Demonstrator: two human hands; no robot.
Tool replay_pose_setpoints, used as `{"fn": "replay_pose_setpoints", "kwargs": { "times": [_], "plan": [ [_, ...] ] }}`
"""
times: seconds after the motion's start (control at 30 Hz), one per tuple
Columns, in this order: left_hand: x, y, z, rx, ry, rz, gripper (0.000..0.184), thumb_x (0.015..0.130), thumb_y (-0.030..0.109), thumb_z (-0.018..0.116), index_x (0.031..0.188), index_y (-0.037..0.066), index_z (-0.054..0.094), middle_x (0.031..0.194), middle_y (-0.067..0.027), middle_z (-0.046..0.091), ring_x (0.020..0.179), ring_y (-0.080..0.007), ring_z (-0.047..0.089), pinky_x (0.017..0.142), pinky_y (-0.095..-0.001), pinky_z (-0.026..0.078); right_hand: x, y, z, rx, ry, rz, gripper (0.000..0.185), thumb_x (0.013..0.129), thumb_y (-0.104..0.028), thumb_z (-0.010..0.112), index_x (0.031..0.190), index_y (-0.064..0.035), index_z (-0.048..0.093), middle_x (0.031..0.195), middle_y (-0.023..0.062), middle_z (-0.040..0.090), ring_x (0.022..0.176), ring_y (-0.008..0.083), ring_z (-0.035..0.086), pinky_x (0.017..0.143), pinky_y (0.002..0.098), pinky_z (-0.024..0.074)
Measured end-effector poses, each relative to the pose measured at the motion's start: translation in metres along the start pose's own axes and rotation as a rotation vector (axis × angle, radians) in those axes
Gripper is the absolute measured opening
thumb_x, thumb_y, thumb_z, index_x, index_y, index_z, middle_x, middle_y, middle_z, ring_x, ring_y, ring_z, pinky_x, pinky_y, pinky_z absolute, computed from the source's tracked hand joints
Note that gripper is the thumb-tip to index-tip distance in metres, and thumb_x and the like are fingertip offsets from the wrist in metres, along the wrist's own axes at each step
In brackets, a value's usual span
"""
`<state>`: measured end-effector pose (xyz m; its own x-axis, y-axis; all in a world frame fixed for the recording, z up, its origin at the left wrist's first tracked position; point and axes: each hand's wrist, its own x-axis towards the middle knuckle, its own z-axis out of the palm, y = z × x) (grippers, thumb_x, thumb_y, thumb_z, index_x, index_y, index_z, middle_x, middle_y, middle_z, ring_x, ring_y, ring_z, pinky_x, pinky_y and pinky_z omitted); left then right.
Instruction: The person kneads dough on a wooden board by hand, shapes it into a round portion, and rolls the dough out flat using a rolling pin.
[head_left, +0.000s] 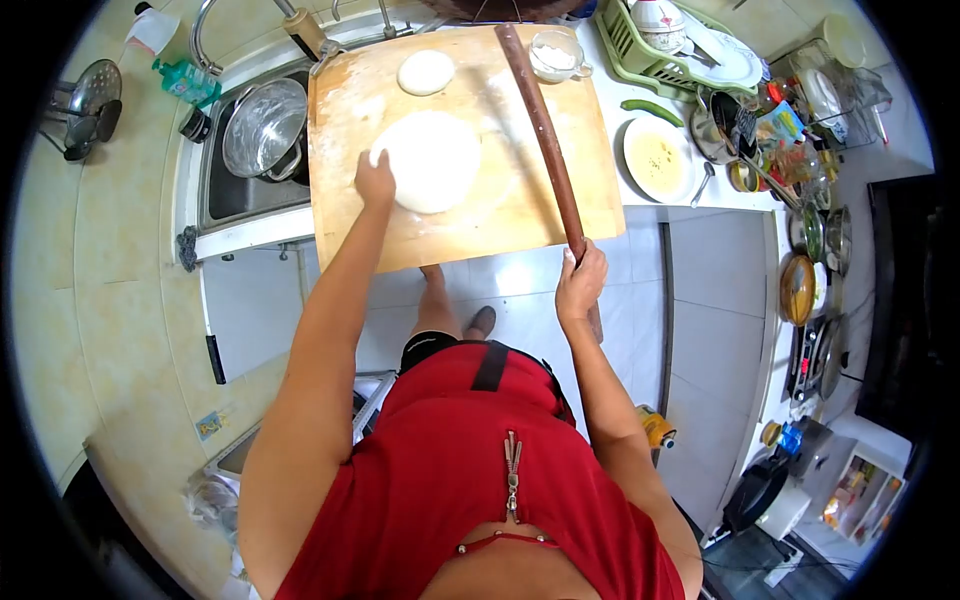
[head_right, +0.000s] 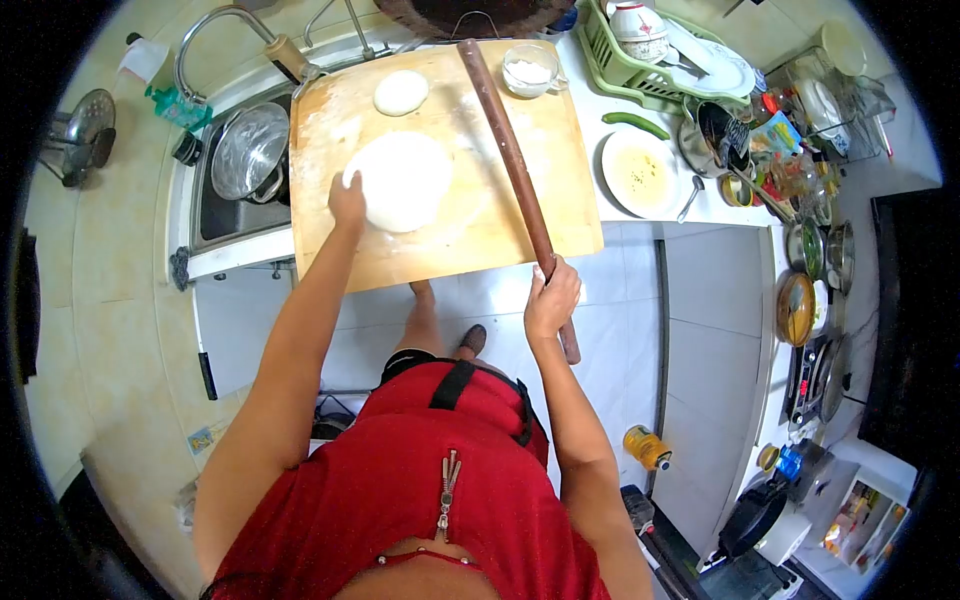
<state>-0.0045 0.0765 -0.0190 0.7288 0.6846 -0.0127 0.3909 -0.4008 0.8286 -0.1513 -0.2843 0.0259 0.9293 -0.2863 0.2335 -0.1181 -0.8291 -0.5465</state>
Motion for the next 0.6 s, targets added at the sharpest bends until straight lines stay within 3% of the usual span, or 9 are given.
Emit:
{"fn": "replay_pose_setpoints", "kwargs": {
  "times": [0.03, 0.1, 0.17, 0.23, 0.33, 0.4, 0.47, 0.53, 0.6],
  "plan": [
    [-0.009, -0.012, -0.002, -0.129, 0.047, -0.151, 0.046, 0.097, 0.029, 0.064, 0.127, -0.006, 0.059, 0.119, -0.0251, 0.068, 0.112, -0.0351, 0.066, 0.094, -0.0431, 0.053, 0.001, 0.001, -0.001, -0.011, -0.006, -0.007, 0.04, 0.091, -0.017, 0.07, 0.127, -0.005, 0.058, 0.111, 0.0161, 0.06, 0.107, 0.0375, 0.054, 0.094, 0.0482, 0.0412],
    [-0.035, -0.031, -0.004, -0.609, -0.036, -0.46, 0.047, 0.102, 0.023, 0.055, 0.139, -0.003, 0.045, 0.131, -0.0229, 0.06, 0.105, -0.0371, 0.068, 0.092, -0.0468, 0.058, 0.004, 0.003, 0.001, 0.004, 0.002, -0.081, 0.04, 0.09, -0.018, 0.07, 0.128, -0.0066, 0.059, 0.11, 0.0154, 0.061, 0.107, 0.037, 0.055, 0.093, 0.0485, 0.0418],
    [-0.085, -0.007, -0.019, -0.941, -0.236, -0.558, 0.051, 0.104, 0.024, 0.052, 0.145, -0.003, 0.034, 0.136, -0.0239, 0.054, 0.106, -0.0394, 0.068, 0.09, -0.0497, 0.061, 0.005, -0.003, 0.005, 0.016, -0.041, -0.146, 0.042, 0.089, -0.017, 0.071, 0.128, -0.008, 0.059, 0.109, 0.0143, 0.061, 0.106, 0.0361, 0.055, 0.092, 0.0484, 0.0423],
    [-0.117, 0.007, -0.019, -0.952, -0.397, -0.815, 0.048, 0.105, 0.024, 0.051, 0.142, -0.003, 0.038, 0.127, -0.0227, 0.059, 0.107, -0.0384, 0.068, 0.085, -0.0461, 0.062, 0.013, -0.019, 0.007, 0.019, -0.124, -0.204, 0.044, 0.087, -0.017, 0.072, 0.129, -0.0094, 0.059, 0.108, 0.0128, 0.062, 0.105, 0.0348, 0.056, 0.091, 0.048, 0.043],
    [-0.144, 0.026, -0.033, -0.705, -0.739, -0.908, 0.042, 0.105, 0.023, 0.052, 0.136, -0.004, 0.045, 0.122, -0.0228, 0.062, 0.102, -0.0365, 0.07, 0.079, -0.0437, 0.061, 0.022, -0.039, 0.022, -0.015, -0.173, -0.39, 0.046, 0.084, -0.018, 0.075, 0.128, -0.0112, 0.06, 0.107, 0.011, 0.062, 0.103, 0.0325, 0.057, 0.089, 0.0467, 0.0437],
    [-0.154, 0.032, -0.049, -0.488, -0.621, -0.679, 0.038, 0.104, 0.024, 0.054, 0.131, -0.003, 0.05, 0.122, -0.0236, 0.063, 0.108, -0.037, 0.068, 0.085, -0.0443, 0.058, 0.024, -0.052, 0.028, -0.049, -0.244, -0.459, 0.048, 0.082, -0.019, 0.076, 0.128, -0.0127, 0.062, 0.105, 0.0096, 0.062, 0.102, 0.0298, 0.057, 0.087, 0.0447, 0.0434],
    [-0.149, 0.024, -0.058, -0.178, -0.38, -0.233, 0.037, 0.102, 0.025, 0.057, 0.126, -0.002, 0.056, 0.123, -0.0236, 0.063, 0.116, -0.0373, 0.062, 0.092, -0.0466, 0.052, 0.026, -0.061, 0.036, -0.057, -0.306, -0.539, 0.049, 0.082, -0.02, 0.076, 0.128, -0.0129, 0.062, 0.105, 0.0092, 0.062, 0.101, 0.0291, 0.057, 0.087, 0.0441, 0.043],
    [-0.126, 0.003, -0.074, 0.239, -0.012, 0.421, 0.037, 0.098, 0.028, 0.062, 0.122, -0.001, 0.062, 0.126, -0.023, 0.061, 0.127, -0.0375, 0.054, 0.1, -0.0504, 0.046, 0.023, -0.062, 0.048, -0.04, -0.333, -0.588, 0.05, 0.083, -0.022, 0.075, 0.13, -0.0129, 0.062, 0.108, 0.0088, 0.062, 0.102, 0.0283, 0.057, 0.088, 0.0447, 0.0419],
    [-0.092, -0.006, -0.08, 0.399, 0.037, 0.646, 0.043, 0.097, 0.03, 0.062, 0.129, 0.002, 0.059, 0.133, -0.0206, 0.058, 0.136, -0.0373, 0.045, 0.109, -0.0531, 0.037, 0.021, -0.063, 0.059, -0.065, -0.39, -0.604, 0.055, 0.083, -0.024, 0.075, 0.134, -0.0133, 0.06, 0.113, 0.0089, 0.062, 0.105, 0.0281, 0.057, 0.091, 0.0465, 0.0412]
  ]
}}
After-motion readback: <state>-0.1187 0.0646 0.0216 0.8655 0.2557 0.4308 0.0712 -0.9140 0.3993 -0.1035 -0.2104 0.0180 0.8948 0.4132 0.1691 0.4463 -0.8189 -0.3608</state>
